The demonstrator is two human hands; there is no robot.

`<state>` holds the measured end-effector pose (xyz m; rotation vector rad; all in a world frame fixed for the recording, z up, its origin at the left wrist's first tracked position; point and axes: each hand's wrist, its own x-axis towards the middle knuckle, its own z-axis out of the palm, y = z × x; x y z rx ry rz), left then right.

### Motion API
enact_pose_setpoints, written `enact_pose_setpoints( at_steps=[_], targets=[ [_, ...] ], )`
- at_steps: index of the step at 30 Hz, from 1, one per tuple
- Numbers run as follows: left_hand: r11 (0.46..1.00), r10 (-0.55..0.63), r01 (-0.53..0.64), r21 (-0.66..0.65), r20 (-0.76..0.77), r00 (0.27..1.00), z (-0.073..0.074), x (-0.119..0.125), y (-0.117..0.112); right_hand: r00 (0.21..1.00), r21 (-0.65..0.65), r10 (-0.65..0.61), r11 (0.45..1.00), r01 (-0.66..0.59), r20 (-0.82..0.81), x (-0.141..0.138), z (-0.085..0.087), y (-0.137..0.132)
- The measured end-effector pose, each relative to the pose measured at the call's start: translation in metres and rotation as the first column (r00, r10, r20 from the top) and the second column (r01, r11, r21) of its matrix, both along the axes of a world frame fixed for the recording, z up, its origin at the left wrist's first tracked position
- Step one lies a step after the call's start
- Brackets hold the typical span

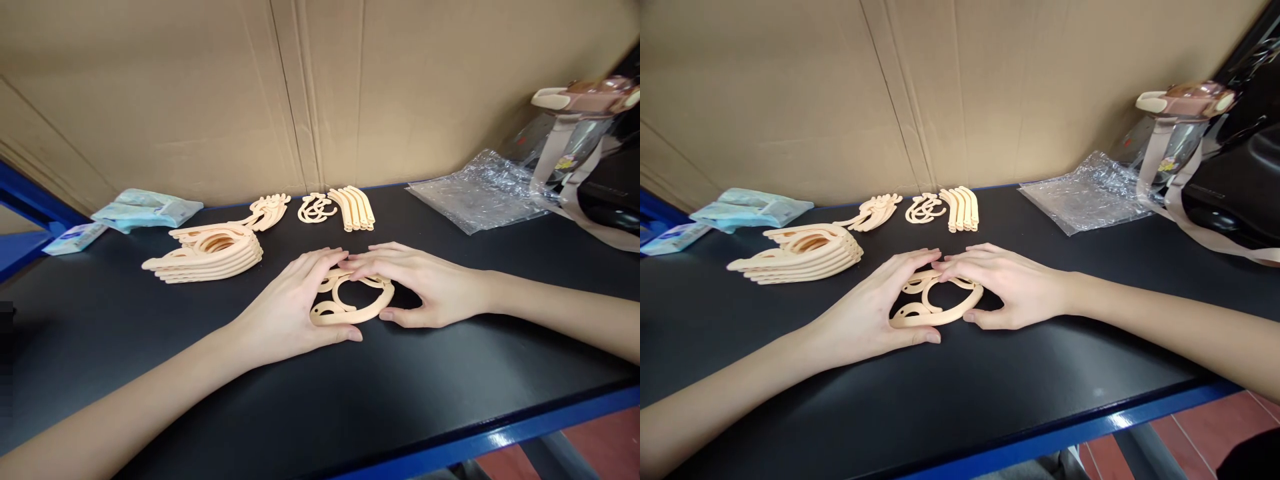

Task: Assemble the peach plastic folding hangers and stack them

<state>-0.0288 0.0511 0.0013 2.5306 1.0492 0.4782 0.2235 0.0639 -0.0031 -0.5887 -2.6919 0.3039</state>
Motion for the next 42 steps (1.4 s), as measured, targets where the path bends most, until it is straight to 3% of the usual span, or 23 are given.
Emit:
enact_pose_setpoints(
  at_steps=[7, 18, 26, 32, 36, 38, 40, 42],
  targets=[
    [0.998, 0.043, -0.044, -0.038, -0.020, 0.999, 0.001, 0.000, -0.001, 0.993, -0.027, -0.112, 0.993, 0.111, -0.038, -0.001, -0.001, 0.002],
    [1.000, 0.018, -0.019, -0.007, -0.038, 0.999, 0.001, 0.000, -0.001, 0.989, -0.026, -0.131, 0.991, 0.129, -0.066, -0.002, -0.001, 0.002],
    [0.986, -0.086, 0.096, 0.136, -0.078, 0.993, 0.005, 0.004, -0.008, 0.996, -0.046, -0.062, 0.997, 0.058, -0.072, -0.001, 0.000, 0.002],
    [0.963, -0.022, 0.055, 0.263, -0.126, 0.992, 0.004, 0.009, -0.022, 0.996, -0.030, -0.051, 0.998, 0.049, -0.068, -0.001, 0.000, 0.002],
    [0.915, 0.028, 0.040, 0.402, -0.163, 0.986, 0.004, 0.014, -0.036, 0.994, -0.009, -0.062, 0.998, 0.061, -0.090, -0.001, -0.001, 0.002],
    [0.880, -0.037, 0.115, 0.462, -0.175, 0.984, 0.007, 0.017, -0.046, 0.994, -0.009, -0.060, 0.998, 0.060, -0.095, -0.001, -0.001, 0.002],
    [0.837, -0.235, 0.311, 0.450, -0.218, 0.947, 0.011, 0.019, -0.053, 0.995, -0.025, -0.055, 0.998, 0.053, -0.089, -0.001, 0.000, 0.002],
    [0.780, -0.429, 0.503, 0.371, -0.269, 0.863, 0.015, 0.019, -0.056, 0.995, -0.040, -0.058, 0.998, 0.055, -0.083, -0.001, 0.001, 0.002]
  ],
)
